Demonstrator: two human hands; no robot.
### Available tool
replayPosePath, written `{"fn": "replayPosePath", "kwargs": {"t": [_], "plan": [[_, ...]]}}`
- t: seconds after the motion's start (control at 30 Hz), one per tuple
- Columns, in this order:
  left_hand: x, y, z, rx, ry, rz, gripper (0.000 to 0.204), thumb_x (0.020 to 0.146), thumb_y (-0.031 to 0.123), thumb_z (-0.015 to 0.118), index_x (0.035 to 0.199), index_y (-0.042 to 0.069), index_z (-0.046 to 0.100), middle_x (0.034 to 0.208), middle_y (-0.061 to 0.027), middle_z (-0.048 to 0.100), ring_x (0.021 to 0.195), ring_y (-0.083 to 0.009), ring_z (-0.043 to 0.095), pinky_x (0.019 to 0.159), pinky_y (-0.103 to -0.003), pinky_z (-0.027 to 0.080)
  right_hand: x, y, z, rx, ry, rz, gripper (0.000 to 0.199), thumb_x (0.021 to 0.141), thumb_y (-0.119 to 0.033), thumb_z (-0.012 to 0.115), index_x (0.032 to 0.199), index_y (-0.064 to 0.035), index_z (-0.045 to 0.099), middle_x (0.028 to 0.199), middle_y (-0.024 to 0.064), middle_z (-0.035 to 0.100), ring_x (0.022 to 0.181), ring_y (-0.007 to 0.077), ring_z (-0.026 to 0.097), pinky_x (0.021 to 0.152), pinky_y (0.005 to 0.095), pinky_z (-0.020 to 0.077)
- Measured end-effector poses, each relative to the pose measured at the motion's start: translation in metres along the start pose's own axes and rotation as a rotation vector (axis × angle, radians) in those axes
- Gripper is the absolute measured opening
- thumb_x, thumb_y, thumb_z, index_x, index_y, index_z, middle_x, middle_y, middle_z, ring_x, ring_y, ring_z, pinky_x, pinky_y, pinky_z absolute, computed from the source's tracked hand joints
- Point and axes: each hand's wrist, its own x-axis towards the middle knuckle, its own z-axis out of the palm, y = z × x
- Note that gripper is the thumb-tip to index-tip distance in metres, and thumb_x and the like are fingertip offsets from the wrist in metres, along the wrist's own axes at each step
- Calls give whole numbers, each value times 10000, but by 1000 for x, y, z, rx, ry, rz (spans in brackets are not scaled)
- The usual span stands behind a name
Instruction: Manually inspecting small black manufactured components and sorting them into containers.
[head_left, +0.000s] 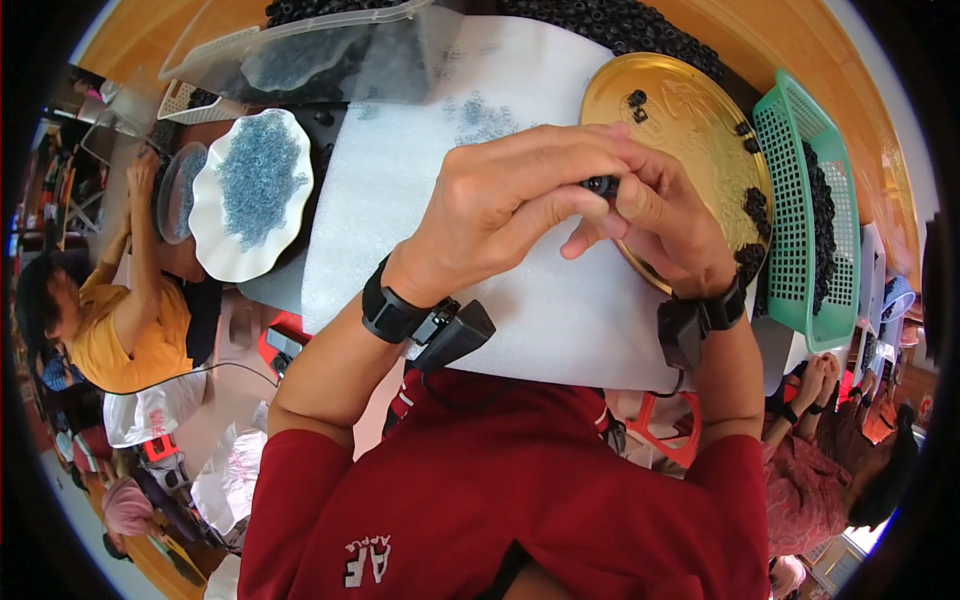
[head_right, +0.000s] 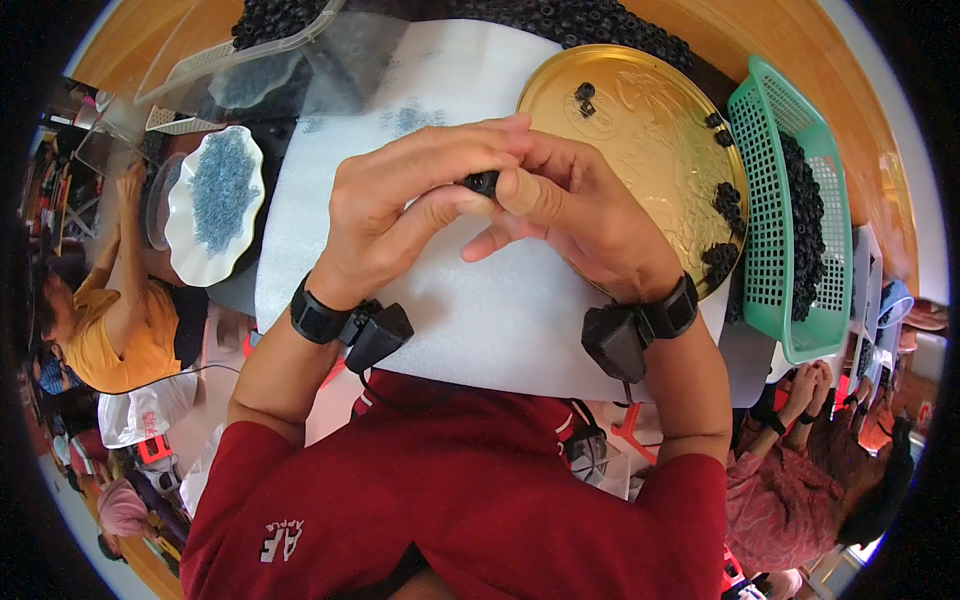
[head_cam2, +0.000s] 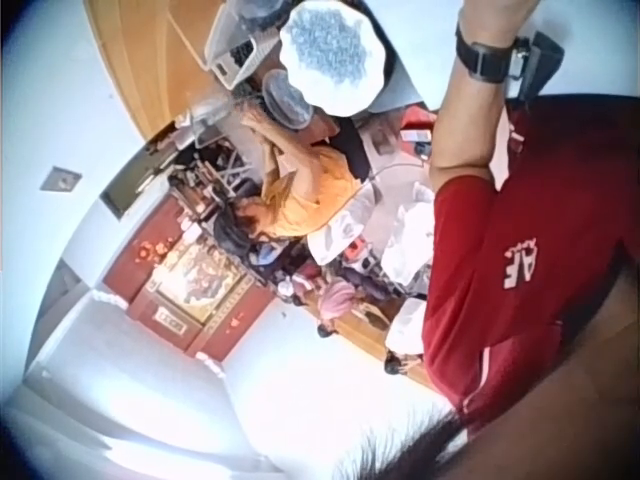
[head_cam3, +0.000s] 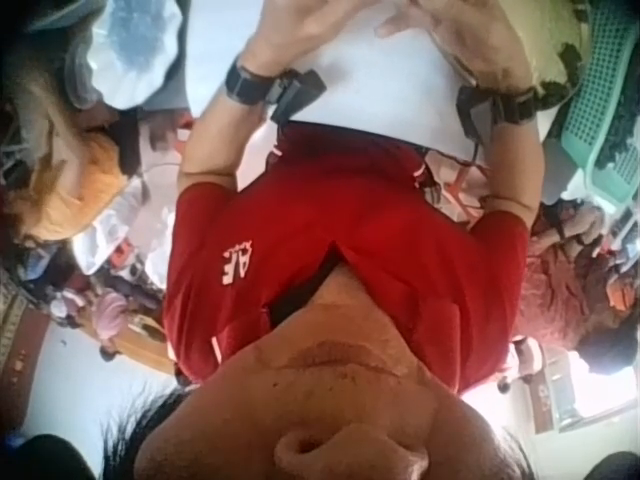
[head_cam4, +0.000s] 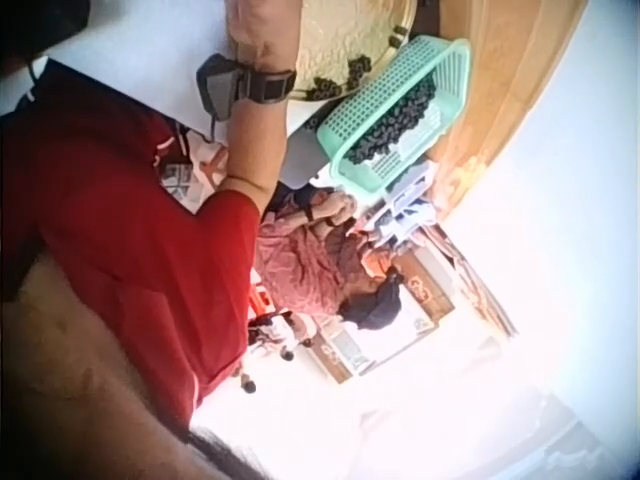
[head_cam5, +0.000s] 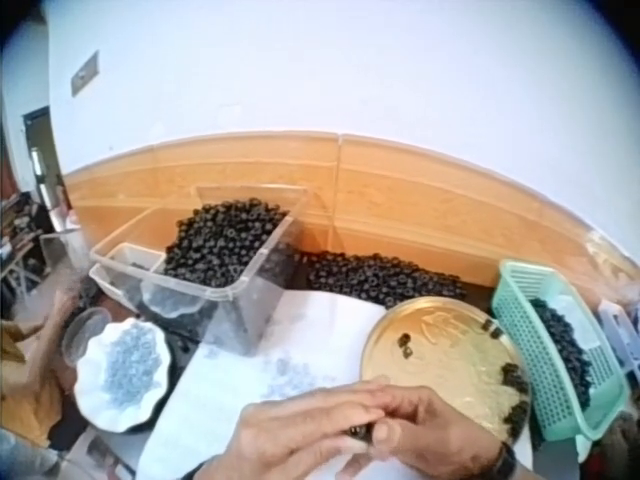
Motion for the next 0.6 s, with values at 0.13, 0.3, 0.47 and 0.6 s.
{"fn": "replayPosePath", "kwargs": {"t": [0.13,0.3,0.47,0.6], "plan": [[2,-1,4,34,74,-16,185,836,1,618,1013,-17,666,1021,-145,684,1043,-325,649,814,-359,542,3,-2,0,-16,7,20,439,931,-303,610,1190,47,557,856,28,570,735,85,556,766,376,595],[4,-1,7,71,95,21,186,832,12,629,1011,-20,666,1025,-144,684,1054,-326,643,826,-361,537,2,4,-7,190,-53,7,397,940,-271,598,1179,45,566,855,28,557,728,76,547,760,381,599],[3,2,5,78,38,-21,229,851,46,618,1067,-5,672,1093,-153,674,1127,-343,606,922,-373,494,3,1,-11,97,-23,-21,348,912,-249,643,1115,31,604,830,10,580,660,62,525,748,363,594],[4,4,3,132,49,-22,235,850,35,619,1077,4,673,1106,-148,672,1137,-337,602,932,-372,491,-1,-9,-12,-66,108,-40,239,871,-195,699,990,8,654,828,13,627,606,61,513,716,285,558]]}}
